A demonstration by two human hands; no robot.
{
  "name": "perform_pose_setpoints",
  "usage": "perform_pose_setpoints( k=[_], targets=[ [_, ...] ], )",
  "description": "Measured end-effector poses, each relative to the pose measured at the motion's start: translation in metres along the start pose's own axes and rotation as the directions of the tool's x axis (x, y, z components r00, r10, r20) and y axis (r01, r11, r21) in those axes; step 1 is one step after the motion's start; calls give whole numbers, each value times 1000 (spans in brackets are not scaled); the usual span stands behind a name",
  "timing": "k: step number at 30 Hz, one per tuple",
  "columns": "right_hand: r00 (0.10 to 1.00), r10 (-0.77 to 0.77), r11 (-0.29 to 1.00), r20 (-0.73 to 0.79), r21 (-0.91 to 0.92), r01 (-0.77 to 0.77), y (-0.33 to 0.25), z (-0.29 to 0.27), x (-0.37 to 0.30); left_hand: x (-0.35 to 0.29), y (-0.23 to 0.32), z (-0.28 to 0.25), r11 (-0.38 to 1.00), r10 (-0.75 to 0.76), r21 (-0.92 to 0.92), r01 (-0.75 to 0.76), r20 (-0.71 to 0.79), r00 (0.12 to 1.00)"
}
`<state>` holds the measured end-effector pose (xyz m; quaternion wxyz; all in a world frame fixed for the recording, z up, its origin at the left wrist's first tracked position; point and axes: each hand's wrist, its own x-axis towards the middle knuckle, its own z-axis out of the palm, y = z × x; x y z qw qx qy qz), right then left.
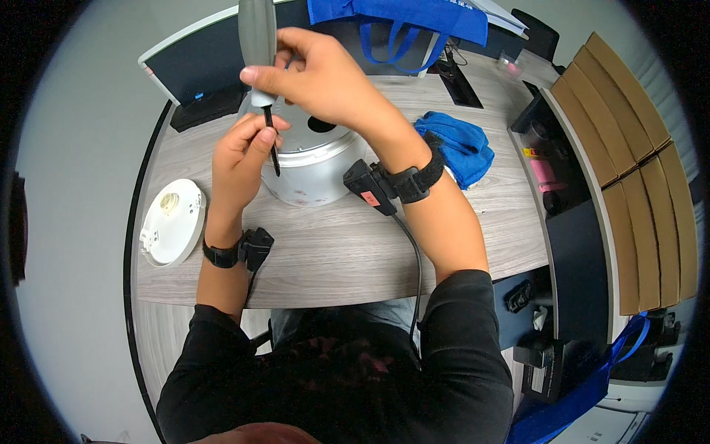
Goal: The person uses a screwdriver to remove screws from the lid of a white rice cooker, then removes the lid and wipes the rim with a blue cloth. The person continues to unscrew and remove the inner metal lid.
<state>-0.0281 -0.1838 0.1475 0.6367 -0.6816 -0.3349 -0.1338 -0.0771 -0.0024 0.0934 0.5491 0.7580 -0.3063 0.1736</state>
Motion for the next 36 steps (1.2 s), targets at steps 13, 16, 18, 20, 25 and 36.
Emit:
perform_pose_setpoints(
  k=[13,16,18,20,25,36],
  targets=[
    [990,-27,999,-135,42,33,17,-3,-9,0,0,3,973,20,223,-56,160,987],
    [989,-24,997,-146,64,33,23,-8,-5,0,-8,7,967,122,209,-145,119,985],
    [987,-23,996,-160,85,37,23,-7,-7,0,-8,7,964,129,219,-153,117,985],
    [986,-27,994,-163,100,43,27,-6,-8,0,-8,8,962,130,228,-152,112,985],
    [985,-63,991,-161,108,81,28,-4,-7,-1,-6,5,964,63,250,-96,135,989],
    [985,-81,984,-154,143,103,34,-1,-9,-2,-9,5,955,88,272,-118,121,989]
  ],
)
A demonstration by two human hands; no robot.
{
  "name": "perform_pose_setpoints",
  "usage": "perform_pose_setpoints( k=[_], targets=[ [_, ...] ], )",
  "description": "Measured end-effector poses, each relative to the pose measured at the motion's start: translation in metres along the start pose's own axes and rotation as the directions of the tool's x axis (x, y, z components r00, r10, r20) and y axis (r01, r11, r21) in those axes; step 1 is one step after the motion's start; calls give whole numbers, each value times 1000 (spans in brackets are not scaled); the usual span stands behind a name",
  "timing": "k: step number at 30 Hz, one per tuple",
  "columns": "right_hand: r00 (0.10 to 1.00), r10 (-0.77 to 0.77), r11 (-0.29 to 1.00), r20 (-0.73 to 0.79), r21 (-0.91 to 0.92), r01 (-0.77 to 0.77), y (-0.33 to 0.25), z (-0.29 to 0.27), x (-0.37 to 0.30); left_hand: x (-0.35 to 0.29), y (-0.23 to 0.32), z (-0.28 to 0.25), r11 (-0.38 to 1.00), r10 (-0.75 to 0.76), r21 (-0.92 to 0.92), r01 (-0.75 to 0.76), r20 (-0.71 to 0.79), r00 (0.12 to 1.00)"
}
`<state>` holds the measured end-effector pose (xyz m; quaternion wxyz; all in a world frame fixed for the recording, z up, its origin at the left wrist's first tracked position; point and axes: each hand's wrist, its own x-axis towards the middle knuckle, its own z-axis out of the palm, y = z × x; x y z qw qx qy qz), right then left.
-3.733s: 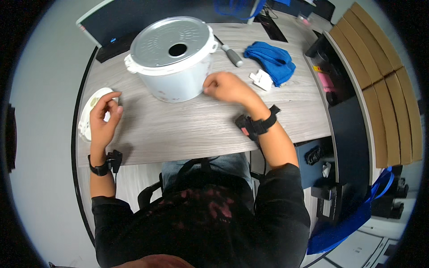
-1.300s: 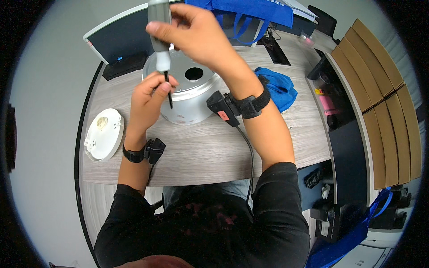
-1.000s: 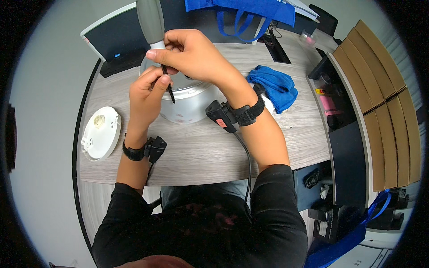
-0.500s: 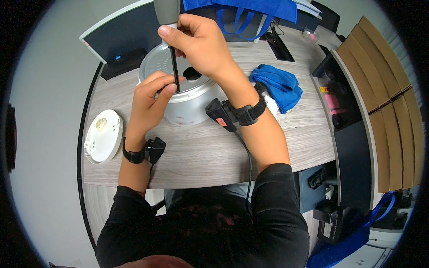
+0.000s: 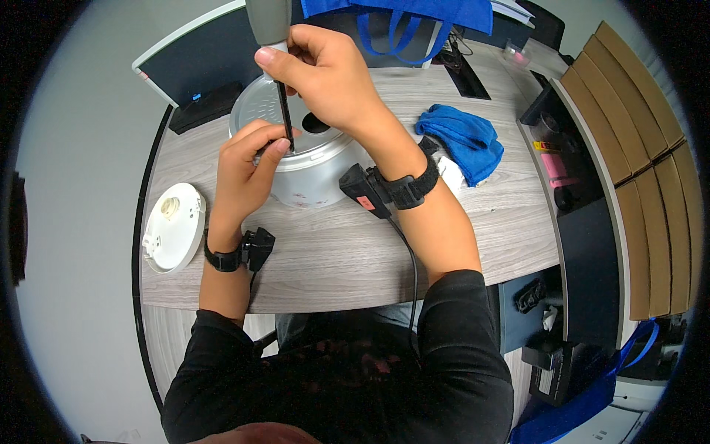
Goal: The person uses a screwdriver to remove screws from the lid of a white rice cooker, then removes the lid and wipes the rim with a blue cloth. The person continues to unscrew and remove the inner metal lid.
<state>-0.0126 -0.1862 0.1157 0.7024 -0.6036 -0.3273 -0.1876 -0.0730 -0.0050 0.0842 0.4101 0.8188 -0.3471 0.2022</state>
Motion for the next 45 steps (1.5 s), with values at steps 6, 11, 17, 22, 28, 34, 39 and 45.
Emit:
perform_pose_setpoints(
  k=[6,11,17,22,28,34,39,45],
  targets=[
    [997,-21,994,76,109,13,-4,4,-2,0,1,0,1000,-14,-5,14,-15,1000],
    [982,-1,1000,189,-15,3,-18,2,-6,-2,2,-3,1000,-22,12,22,-1,1000],
    [993,-36,999,113,4,36,-11,14,-5,-3,-2,-2,1000,-4,-17,4,-17,1000],
    [994,-105,994,-2,-30,105,-3,13,-5,-2,0,-1,1000,3,29,-3,-21,1000],
    [993,39,994,110,97,-50,0,7,-7,-2,-3,1,997,9,-76,-13,-50,999],
    [987,27,975,160,212,-61,-7,4,-13,-3,1,-3,991,-100,-87,106,69,993],
    [993,-26,958,119,286,-9,6,10,-14,-7,-3,4,985,-130,-113,129,1,992],
    [998,30,955,56,292,-45,-1,18,-12,-7,-6,10,988,-121,-109,112,-79,989]
  ],
)
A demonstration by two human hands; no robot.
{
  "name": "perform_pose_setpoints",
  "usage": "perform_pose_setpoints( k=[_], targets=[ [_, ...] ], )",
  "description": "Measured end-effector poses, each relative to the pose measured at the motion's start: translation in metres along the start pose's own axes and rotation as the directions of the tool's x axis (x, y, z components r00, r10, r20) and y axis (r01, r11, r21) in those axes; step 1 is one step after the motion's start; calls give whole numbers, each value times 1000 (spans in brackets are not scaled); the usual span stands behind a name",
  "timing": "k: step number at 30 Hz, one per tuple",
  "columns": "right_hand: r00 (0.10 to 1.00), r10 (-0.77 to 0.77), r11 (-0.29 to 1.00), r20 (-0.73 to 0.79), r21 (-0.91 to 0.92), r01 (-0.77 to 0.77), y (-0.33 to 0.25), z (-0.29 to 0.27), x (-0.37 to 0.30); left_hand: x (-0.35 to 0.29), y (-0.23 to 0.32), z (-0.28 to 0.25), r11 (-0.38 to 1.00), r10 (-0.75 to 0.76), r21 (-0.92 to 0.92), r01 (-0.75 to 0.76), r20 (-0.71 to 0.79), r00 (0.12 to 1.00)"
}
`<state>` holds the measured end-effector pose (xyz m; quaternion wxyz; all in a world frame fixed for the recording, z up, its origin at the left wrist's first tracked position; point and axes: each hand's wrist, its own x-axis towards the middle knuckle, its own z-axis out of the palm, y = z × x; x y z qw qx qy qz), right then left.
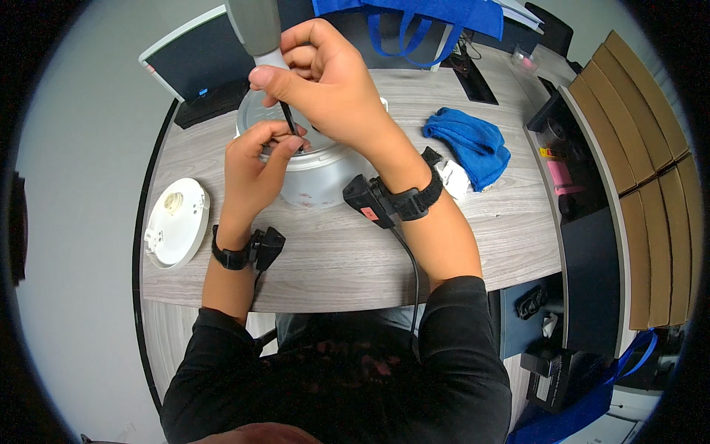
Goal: The person uses a screwdriver to remove screws from the lid of a white rice cooker, then removes the lid and wipes the rim with a blue cloth. The person continues to unscrew and remove the inner metal lid.
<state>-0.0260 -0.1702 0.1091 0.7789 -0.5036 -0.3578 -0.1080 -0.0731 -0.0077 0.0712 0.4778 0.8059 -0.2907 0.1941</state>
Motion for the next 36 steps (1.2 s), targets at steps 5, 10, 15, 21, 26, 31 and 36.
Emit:
perform_pose_setpoints(
  k=[5,10,15,21,26,31,36],
  targets=[
    [996,-87,958,7,-273,86,6,-7,4,0,-1,1,1000,15,4,-15,-37,999],
    [992,-119,910,-37,-404,94,2,-4,-1,0,1,2,1000,8,-1,-8,-65,998],
    [997,-75,986,25,-146,78,-9,-5,-4,1,3,1,998,47,49,-45,-29,998],
    [1000,-23,998,19,52,22,-7,4,-7,-1,0,6,996,-45,-77,40,-65,997],
    [1000,-8,991,-30,-133,4,-6,9,-8,0,0,8,999,-43,-12,42,-88,995],
    [993,-115,899,-15,-427,98,-2,3,-4,-1,-1,8,999,-49,4,50,-89,995],
    [995,-95,976,-27,-197,88,-6,8,-7,-2,-4,4,997,40,-69,-44,-59,997]
  ],
)
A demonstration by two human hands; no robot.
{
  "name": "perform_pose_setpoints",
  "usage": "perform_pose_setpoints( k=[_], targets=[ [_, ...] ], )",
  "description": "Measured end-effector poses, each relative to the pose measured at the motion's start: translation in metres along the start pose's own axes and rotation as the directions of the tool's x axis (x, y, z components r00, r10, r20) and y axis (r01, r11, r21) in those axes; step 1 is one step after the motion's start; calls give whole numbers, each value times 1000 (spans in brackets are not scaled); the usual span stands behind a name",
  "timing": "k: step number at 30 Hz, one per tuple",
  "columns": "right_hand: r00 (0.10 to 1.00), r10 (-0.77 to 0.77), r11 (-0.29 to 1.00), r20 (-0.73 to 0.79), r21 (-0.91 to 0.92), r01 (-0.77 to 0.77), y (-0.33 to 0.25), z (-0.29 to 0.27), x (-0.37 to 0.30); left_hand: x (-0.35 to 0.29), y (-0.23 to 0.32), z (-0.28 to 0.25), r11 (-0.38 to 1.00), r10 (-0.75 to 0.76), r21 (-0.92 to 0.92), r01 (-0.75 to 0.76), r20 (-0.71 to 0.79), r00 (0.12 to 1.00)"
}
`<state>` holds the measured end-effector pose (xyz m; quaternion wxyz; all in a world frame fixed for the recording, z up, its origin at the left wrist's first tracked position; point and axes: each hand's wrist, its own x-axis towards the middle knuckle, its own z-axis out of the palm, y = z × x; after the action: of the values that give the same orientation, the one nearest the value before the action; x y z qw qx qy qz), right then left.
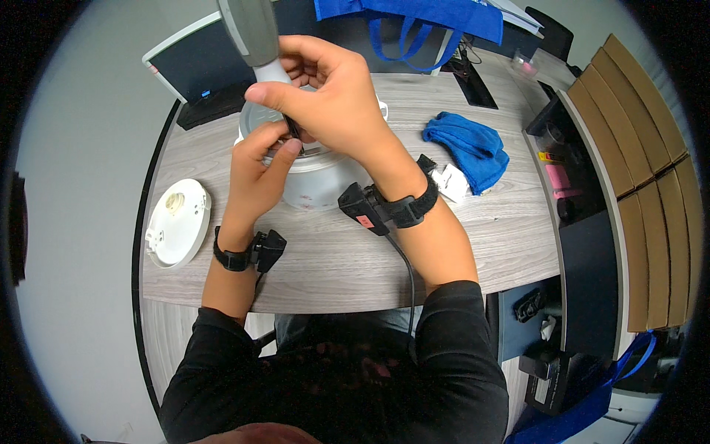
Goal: The person uses a screwdriver to remove screws from the lid of a white rice cooker, then removes the lid and wipes the rim with a blue cloth. The person continues to unscrew and remove the inner metal lid.
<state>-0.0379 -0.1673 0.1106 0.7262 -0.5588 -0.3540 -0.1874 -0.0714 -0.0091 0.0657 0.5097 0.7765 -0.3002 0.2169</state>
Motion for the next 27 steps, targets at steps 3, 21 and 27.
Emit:
perform_pose_setpoints(
  k=[3,21,27],
  targets=[
    [999,39,986,-5,162,-38,-1,2,1,0,1,-2,996,-69,-46,71,44,997],
    [1000,-2,1000,13,-4,2,8,-2,2,5,14,-8,989,-2,145,-9,79,997],
    [995,48,967,91,245,-70,17,-4,7,3,8,-17,986,27,156,-59,197,980]
  ],
)
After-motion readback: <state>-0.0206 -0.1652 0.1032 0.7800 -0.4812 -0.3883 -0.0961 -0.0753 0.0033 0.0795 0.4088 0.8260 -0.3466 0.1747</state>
